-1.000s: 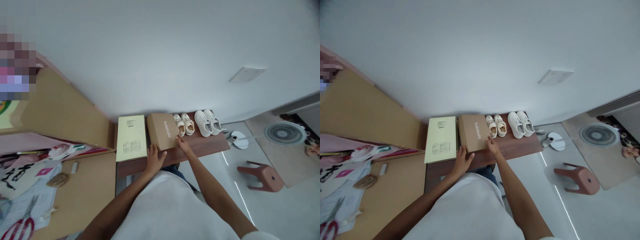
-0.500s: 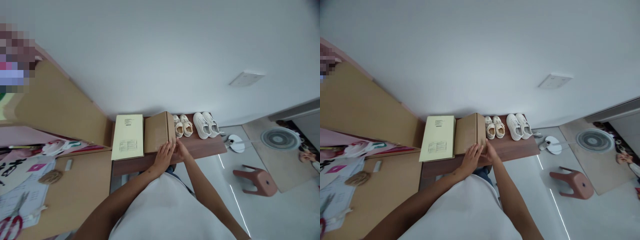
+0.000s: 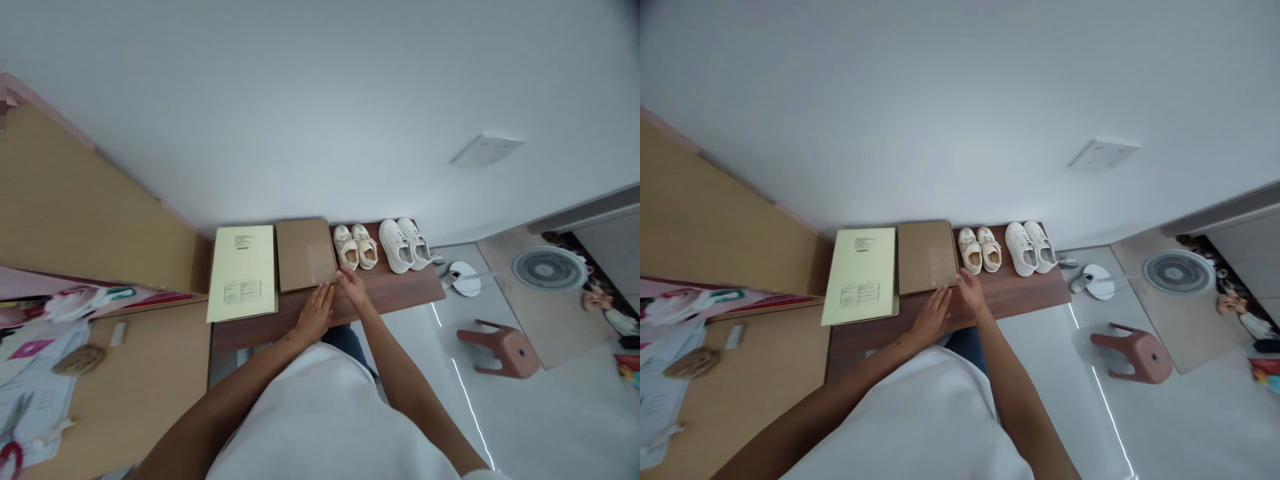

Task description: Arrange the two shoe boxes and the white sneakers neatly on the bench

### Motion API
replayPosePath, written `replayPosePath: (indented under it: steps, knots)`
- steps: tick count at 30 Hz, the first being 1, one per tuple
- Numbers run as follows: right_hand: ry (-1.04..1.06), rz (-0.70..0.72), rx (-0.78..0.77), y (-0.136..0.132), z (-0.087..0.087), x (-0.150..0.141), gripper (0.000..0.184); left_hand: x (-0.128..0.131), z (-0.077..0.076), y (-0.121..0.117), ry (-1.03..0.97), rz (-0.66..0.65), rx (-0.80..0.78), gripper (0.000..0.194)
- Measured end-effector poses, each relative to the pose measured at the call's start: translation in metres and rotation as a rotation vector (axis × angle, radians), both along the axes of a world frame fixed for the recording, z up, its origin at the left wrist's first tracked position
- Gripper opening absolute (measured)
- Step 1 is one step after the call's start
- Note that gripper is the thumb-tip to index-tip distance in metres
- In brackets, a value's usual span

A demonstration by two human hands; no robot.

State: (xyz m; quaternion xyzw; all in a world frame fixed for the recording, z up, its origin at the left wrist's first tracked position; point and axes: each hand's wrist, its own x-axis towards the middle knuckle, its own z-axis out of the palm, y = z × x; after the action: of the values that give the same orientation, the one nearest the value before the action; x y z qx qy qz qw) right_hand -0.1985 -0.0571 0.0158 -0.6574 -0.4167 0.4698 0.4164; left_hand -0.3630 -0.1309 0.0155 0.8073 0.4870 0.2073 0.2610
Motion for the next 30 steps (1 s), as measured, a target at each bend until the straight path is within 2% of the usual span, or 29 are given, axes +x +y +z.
replayPosePath:
  steps: [3,6,10,13,16,18,20,25,27,30]
  knots:
    - [-0.254,-0.098,0.161,0.008,-0.004,0.044,0.053,0.024,0.0,0.012,-0.11,0.007,-0.045,0.063]
    - [-0.497,-0.13,0.173,0.03,-0.007,0.092,0.048,0.072,-0.004,0.042,-0.255,0.128,-0.165,0.061]
    - [-0.643,0.023,0.079,0.063,-0.023,0.13,0.039,0.145,-0.019,0.1,-0.333,0.518,-0.442,0.06]
    - [-0.622,0.186,0.017,0.078,-0.04,0.139,0.037,0.177,-0.033,0.131,-0.367,0.787,-0.492,0.051]
    - [-0.518,0.238,0.001,0.086,-0.049,0.146,0.026,0.183,-0.042,0.143,-0.438,0.899,-0.439,0.025]
    - [-0.403,0.199,0.008,0.088,-0.05,0.156,0.023,0.178,-0.045,0.143,-0.542,0.925,-0.422,0.009]
    - [-0.195,0.126,-0.018,0.089,-0.048,0.167,0.027,0.172,-0.045,0.141,-0.729,0.938,-0.475,0.006]
    - [0.491,-0.153,-0.242,0.091,-0.046,0.179,0.019,0.169,-0.047,0.133,-1.412,1.013,-0.879,0.013]
    - [0.614,-0.265,-0.349,0.091,-0.048,0.177,0.013,0.169,-0.05,0.13,-1.533,1.073,-1.013,0.011]
    - [0.655,-0.364,-0.423,0.087,-0.051,0.176,0.012,0.168,-0.056,0.126,-1.511,1.144,-1.143,0.01]
